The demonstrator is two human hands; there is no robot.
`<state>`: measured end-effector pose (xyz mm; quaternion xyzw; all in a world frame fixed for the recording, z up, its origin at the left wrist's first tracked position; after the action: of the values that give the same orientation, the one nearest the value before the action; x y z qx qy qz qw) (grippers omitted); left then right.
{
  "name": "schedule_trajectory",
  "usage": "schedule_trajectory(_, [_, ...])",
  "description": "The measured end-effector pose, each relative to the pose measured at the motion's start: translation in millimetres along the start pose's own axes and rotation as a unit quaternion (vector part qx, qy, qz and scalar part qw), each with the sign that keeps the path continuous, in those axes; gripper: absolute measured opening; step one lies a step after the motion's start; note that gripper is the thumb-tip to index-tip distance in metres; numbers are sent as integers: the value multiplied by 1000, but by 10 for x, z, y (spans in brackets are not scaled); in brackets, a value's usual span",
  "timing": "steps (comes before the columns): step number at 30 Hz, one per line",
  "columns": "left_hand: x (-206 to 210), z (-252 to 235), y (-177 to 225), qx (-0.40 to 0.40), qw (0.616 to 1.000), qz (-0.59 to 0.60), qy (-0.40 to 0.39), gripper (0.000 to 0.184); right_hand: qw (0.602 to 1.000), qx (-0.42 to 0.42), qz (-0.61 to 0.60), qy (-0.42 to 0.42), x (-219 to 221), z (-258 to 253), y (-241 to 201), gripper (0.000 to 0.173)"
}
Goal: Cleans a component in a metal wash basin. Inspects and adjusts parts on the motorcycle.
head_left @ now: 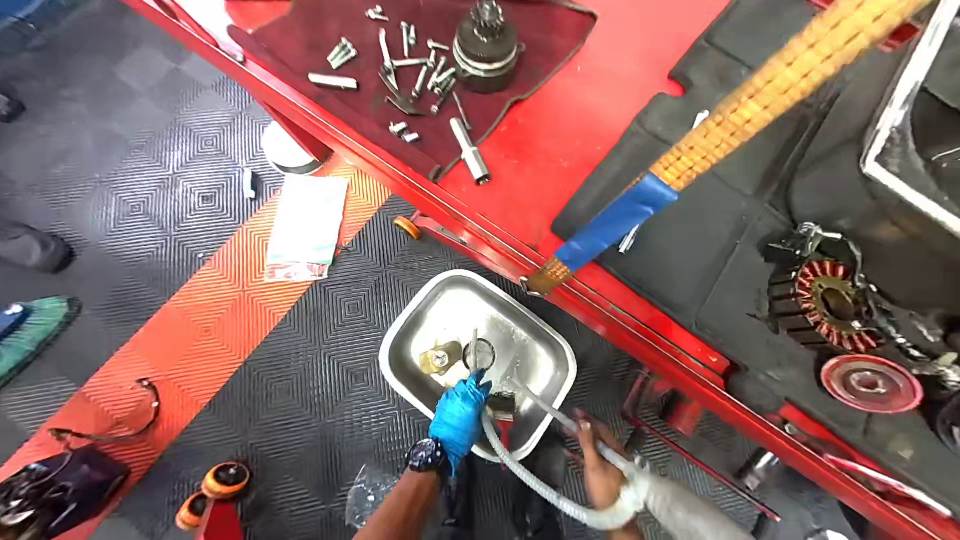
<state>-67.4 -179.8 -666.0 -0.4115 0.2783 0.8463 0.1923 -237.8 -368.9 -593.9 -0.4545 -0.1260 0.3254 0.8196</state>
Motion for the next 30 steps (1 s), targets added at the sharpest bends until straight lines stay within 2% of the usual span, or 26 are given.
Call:
schedule_trajectory(2, [234, -213, 22, 7, 996, -43, -82, 43, 998, -66, 4, -11, -76, -282, 369, 32])
schedule_trajectory(4, [513, -387, 24, 18, 989, -85, -122, 47, 983, -159, 59, -66, -159, -550, 723, 29])
schedule_trajectory(6, [821, -505, -35, 26, 983, -111, -143, 46, 955, -235, 139, -120, -206, -769, 1078, 33])
schedule_trajectory(8, [1130, -583, -109, 37, 975, -125, -178, 45, 928, -262, 219, -153, -267, -928, 1414, 40])
schedule_trajectory(10, [1420, -630, -163, 51, 969, -136, -199, 46, 900, -243, 313, -183, -379, -1042, 1739, 50])
schedule_trajectory(13, [1777, -641, -195, 67, 962, -147, -220, 50, 829, -230, 446, -246, -526, -1081, 2095, 63])
schedule_trajectory(16, [2085, -582, -219, 88, 966, -145, -194, 66, 799, -187, 491, -293, -647, -1009, 2277, 70])
schedule_trajectory(19, [2176, -528, -172, 90, 968, -111, -207, 79, 805, -118, 509, -282, -852, -910, 2413, 72])
schedule_trajectory(22, [2138, -588, -97, 100, 969, -101, -201, 84, 844, -59, 478, -237, -1000, -811, 2459, 69])
schedule_trajectory(25, [2119, -700, -10, 93, 972, -102, -189, 77, 841, -29, 505, -195, -1130, -782, 2599, 72])
schedule_trajectory(27, [2079, -641, -29, 71, 973, -99, -196, 72, 830, 28, 519, -200, -1161, -648, 2618, 74])
schedule_trajectory(29, [1954, -419, -47, 45, 978, -74, -190, 66, 833, 87, 511, -191, -1248, -337, 2446, 69])
schedule_trajectory(30, [1865, -286, 51, 41, 979, -63, -191, 63, 847, 102, 494, -167, -1369, -115, 2210, 62])
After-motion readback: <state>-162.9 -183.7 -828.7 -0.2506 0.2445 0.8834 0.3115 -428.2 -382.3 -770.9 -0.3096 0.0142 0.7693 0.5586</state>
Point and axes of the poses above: each hand's wrist, its own z-axis away from the middle knuckle, its own x-axis out of the palm, y = z × x, the point moved 5 cm from there along -z, towards the middle knuckle, and after that the axes turned 14 degrees about -z, right-handed, at the moved point
